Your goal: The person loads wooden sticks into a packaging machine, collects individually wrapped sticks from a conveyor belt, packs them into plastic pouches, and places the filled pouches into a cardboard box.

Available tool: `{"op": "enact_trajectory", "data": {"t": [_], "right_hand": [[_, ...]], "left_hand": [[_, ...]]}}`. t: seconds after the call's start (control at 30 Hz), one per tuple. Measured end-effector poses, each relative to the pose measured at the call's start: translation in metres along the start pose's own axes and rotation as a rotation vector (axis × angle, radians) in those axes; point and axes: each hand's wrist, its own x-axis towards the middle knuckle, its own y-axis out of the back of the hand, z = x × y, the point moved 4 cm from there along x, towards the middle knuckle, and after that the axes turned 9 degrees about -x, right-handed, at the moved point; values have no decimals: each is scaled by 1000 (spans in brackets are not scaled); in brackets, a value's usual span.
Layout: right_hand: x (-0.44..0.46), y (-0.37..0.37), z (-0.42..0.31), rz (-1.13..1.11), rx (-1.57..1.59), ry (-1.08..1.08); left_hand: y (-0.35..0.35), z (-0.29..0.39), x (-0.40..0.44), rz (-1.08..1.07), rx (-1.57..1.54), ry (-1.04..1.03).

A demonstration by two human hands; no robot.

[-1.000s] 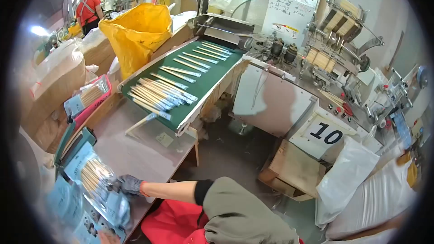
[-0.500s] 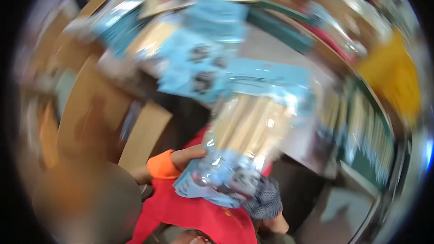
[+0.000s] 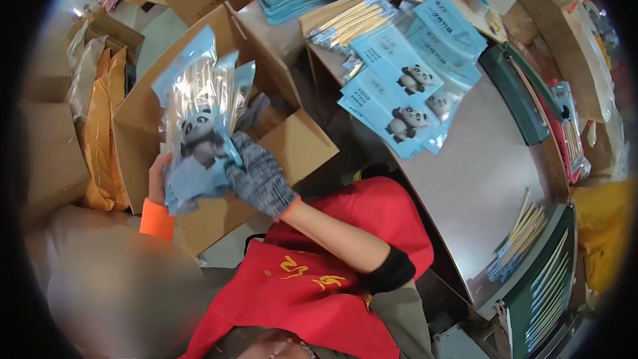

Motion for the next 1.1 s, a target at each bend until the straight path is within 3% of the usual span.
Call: {"op": "enact_trajectory", "data": {"t": [0.03, 0.1, 0.2, 0.33, 0.4, 0.43, 0.5, 0.53, 0.6, 0.63, 0.67, 0.7, 0.8, 0.87, 1.0, 1.07, 1.1], "right_hand": [[13, -19, 13, -9, 6, -7], [37, -60, 52, -156, 114, -233], [60, -107, 84, -146, -99, -175], [79, -151, 108, -373, -274, -200], [78, -157, 119, -490, -303, -196], [73, -158, 131, -459, -364, -210], [61, -143, 139, -386, -428, -185], [51, -124, 133, -342, -439, -142], [26, -66, 108, -327, -348, -21], [6, -36, 114, -348, -151, -231], [-17, -11, 118, -363, 57, -428], [-38, 17, 113, -220, 166, -483], [-103, 92, 107, 102, 249, -595], [-154, 142, 105, 416, 316, -607], [-265, 211, 94, 964, 91, -539], [-317, 230, 72, 1159, -527, -627], [-339, 240, 58, 1220, -836, -780]], "left_hand": [[33, -4, 19, 137, 32, -52], [49, -3, 36, 121, -158, 68], [111, -20, 66, 183, -253, 75], [159, -12, 76, 256, -303, 141], [216, -17, 103, 360, -104, 292], [245, -21, 115, 637, 282, 309], [355, -58, 165, 421, 1048, 326], [354, -63, 166, 414, 1047, 330], [332, -77, 175, 308, 1437, 496], [348, -88, 188, 278, 1449, 495], [368, -91, 206, 336, 1237, 255], [386, -93, 221, 338, 1030, 24], [205, -39, 184, 291, 673, 69], [92, -27, 170, 74, 706, -122], [-100, -61, 150, -326, 796, -329], [-183, -110, 121, -631, 779, -313], [-222, -127, 98, -810, 740, -324]]}}
